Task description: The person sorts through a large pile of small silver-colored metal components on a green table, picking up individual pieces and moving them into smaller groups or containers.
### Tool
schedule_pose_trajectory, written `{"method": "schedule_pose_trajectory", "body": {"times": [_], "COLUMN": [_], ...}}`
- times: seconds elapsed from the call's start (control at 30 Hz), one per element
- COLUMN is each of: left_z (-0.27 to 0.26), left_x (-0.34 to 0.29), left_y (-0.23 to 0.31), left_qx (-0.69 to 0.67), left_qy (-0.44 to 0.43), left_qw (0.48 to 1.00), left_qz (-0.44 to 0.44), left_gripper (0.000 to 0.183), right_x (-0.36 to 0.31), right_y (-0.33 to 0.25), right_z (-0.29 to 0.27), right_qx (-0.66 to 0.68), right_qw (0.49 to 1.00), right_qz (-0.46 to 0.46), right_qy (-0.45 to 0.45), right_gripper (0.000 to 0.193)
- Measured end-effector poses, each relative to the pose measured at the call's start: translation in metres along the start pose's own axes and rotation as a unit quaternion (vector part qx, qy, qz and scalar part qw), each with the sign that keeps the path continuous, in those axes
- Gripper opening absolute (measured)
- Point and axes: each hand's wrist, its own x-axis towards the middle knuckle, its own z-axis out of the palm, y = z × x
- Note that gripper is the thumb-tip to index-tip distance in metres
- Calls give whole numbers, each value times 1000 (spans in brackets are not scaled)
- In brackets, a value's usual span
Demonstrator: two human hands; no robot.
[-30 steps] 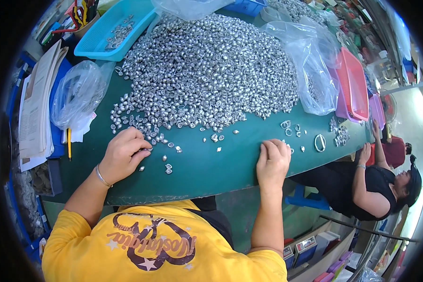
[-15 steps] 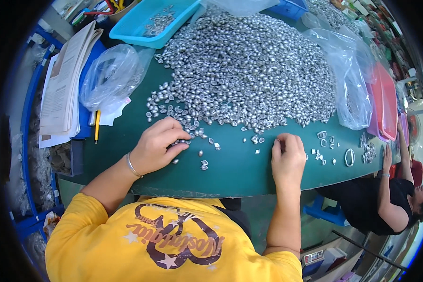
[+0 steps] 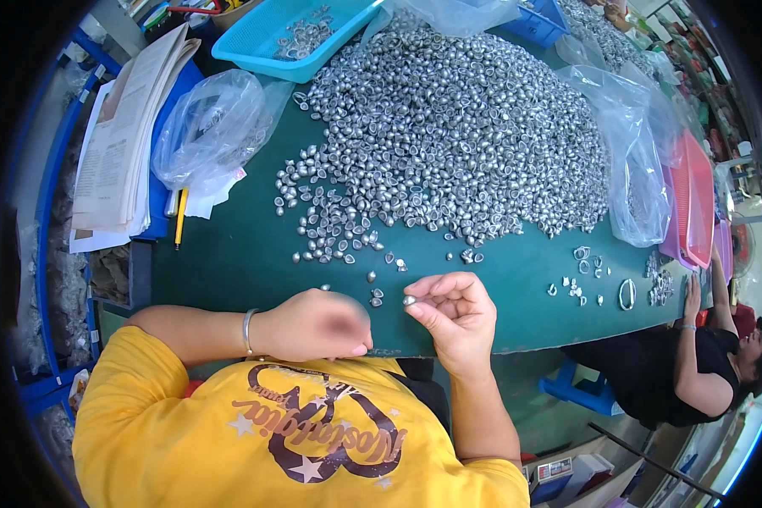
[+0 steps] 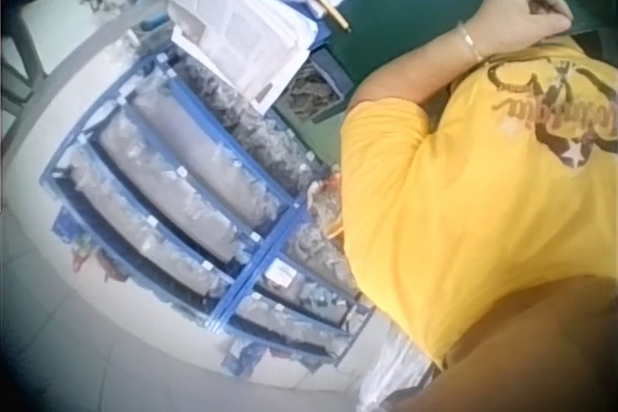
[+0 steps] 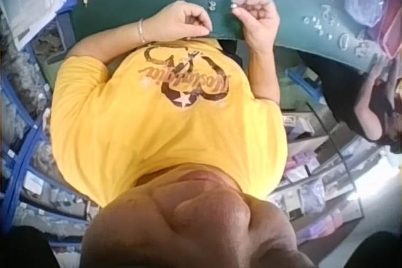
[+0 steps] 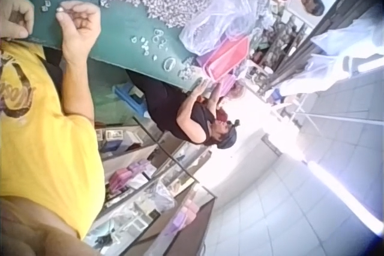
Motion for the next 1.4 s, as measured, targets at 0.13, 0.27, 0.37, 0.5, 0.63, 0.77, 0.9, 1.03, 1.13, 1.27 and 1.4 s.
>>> {"method": "schedule_pose_trajectory", "body": {"times": [0.13,0.27,0.37,0.5,0.63,0.77,0.9,1.03,1.13,1.27,1.4], "left_z": [2,2,4,5,2,0,2,4,3,8,8], "left_x": [2,0,3,-2,1,1,1,-2,-4,-2,0], "left_y": [-18,-33,-35,-33,-35,-37,-33,-26,-24,-38,-38], "left_qx": [-328,-491,-529,-498,-571,-588,-552,-488,-458,-438,-493], "left_qy": [-49,-69,-66,-53,-43,-55,-43,-44,-53,-63,-66], "left_qw": [938,862,842,862,818,806,831,868,883,896,865], "left_qz": [-103,-100,-78,-76,-59,-44,-62,-76,-91,-50,-60], "left_gripper": [15,29,36,38,41,36,30,22,19,11,12], "right_x": [-3,-7,-15,5,36,37,18,5,-1,-6,-15], "right_y": [1,-6,-8,-2,13,16,6,0,4,4,5], "right_z": [4,12,30,36,36,29,24,15,7,7,18], "right_qx": [142,57,-256,-531,-630,-609,-312,32,142,141,-34], "right_qw": [988,990,961,833,741,765,949,985,970,975,998], "right_qz": [63,131,88,-151,-230,-209,8,162,195,174,-4], "right_qy": [15,7,-52,-33,-42,-12,48,41,25,13,48], "right_gripper": [22,12,4,11,14,11,6,9,9,9,16]}}
